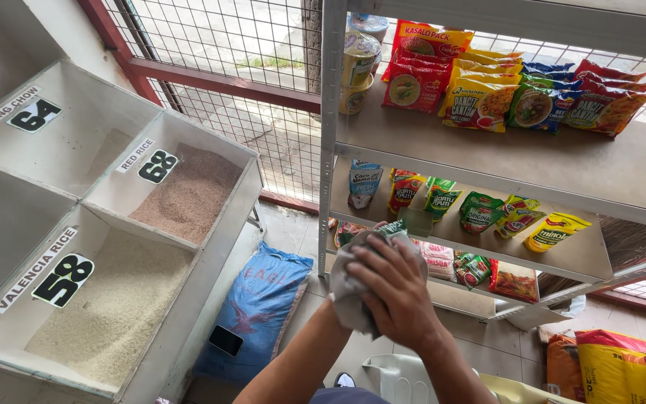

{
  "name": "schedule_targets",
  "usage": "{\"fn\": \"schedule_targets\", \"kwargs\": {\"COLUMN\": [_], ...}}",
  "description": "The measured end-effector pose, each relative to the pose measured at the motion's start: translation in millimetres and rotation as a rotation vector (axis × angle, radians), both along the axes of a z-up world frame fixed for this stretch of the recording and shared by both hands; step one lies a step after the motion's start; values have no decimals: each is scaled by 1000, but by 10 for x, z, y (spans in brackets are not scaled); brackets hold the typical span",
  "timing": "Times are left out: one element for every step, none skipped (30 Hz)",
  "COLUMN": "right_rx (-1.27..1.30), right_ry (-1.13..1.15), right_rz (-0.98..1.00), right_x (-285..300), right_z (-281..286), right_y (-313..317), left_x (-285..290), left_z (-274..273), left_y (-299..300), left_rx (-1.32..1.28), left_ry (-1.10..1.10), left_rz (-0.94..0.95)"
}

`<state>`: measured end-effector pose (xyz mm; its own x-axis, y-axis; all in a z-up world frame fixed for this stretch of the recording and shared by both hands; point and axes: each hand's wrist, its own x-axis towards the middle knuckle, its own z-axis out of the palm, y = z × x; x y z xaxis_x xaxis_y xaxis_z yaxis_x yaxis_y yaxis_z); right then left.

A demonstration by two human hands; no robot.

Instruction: Wiping down and organizing instant noodle packets on a shelf in a grocery store.

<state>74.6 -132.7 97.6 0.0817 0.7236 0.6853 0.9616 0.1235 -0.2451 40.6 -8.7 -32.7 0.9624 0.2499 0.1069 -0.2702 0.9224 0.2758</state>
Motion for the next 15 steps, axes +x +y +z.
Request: {"fn": "schedule_targets", "kwargs": {"right_rx": [0, 3, 5, 7, 18, 27, 27, 30, 32, 31, 11, -7, -6, -19, -32], "right_ry": [1, 39, 77, 75, 63, 51, 51, 25, -1, 0, 53, 105, 104, 217, 329], "right_rz": [-2, -58, -113, -114, -136, -157, -158, -129, -99, -98, -51, -4, -3, 51, 106], "right_x": [27, 65, 104, 78, 52, 20, -27, -74, -121, -131, -141, -139, -76, -19, 37], "right_z": [-1, 2, 6, 44, 81, 115, 105, 92, 79, 42, 6, -25, -42, -61, -80], "right_y": [14, 31, 48, 50, 53, 52, 40, 22, 5, -37, -80, -116, -150, -191, -232], "left_x": [-33, -53, -74, -54, -35, -23, 6, 31, 54, -7, -70, -119, -98, -84, -71], "left_z": [69, 142, 216, 188, 160, 128, 38, -56, -151, 76, 304, 540, 523, 500, 477], "left_y": [-39, -74, -109, -103, -95, -91, -56, -30, -3, 32, 68, 112, 141, 161, 181], "left_rx": [0, -61, -121, -119, -135, -151, -151, -246, -341, -342, -211, -78, -77, -3, 71], "left_ry": [1, -48, -98, -100, -60, -19, -19, -48, -77, -77, -98, -119, -121, -27, 68], "left_rz": [-2, 16, 33, 32, 20, 8, 7, -22, -50, -50, -48, -45, -45, -3, 39]}}
